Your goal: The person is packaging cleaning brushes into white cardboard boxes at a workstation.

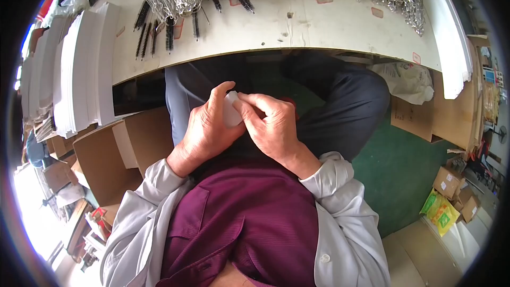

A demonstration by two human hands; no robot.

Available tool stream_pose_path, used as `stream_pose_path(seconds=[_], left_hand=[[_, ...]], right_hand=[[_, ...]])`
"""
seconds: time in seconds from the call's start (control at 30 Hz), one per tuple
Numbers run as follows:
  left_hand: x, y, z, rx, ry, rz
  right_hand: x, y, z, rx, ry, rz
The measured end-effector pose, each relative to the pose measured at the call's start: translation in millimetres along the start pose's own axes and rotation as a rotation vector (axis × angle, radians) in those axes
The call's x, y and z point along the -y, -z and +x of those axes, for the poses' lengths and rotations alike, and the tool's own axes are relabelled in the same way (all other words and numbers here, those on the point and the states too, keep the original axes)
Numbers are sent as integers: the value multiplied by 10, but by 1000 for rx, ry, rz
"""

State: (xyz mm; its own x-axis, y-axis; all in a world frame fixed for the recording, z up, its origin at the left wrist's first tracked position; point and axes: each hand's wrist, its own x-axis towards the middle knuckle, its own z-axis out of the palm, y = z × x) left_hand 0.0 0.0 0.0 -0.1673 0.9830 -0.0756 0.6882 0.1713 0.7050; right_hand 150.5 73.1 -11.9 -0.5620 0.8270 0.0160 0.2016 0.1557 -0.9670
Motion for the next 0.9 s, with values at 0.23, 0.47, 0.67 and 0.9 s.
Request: stream_pose_path(seconds=[0.23, 0.47, 0.67, 0.9], left_hand=[[-82, -112, 26, -144, -84, 8], [-51, -125, 6, -201, -157, 1], [-92, -106, -38, -141, -58, 38], [-70, -71, -39, -214, -150, 45]], right_hand=[[16, 133, 43, -83, -127, 159], [56, 214, 93, -11, -333, 457], [22, 96, 51, -125, -183, 239], [43, 120, -18, -87, -68, 113]])
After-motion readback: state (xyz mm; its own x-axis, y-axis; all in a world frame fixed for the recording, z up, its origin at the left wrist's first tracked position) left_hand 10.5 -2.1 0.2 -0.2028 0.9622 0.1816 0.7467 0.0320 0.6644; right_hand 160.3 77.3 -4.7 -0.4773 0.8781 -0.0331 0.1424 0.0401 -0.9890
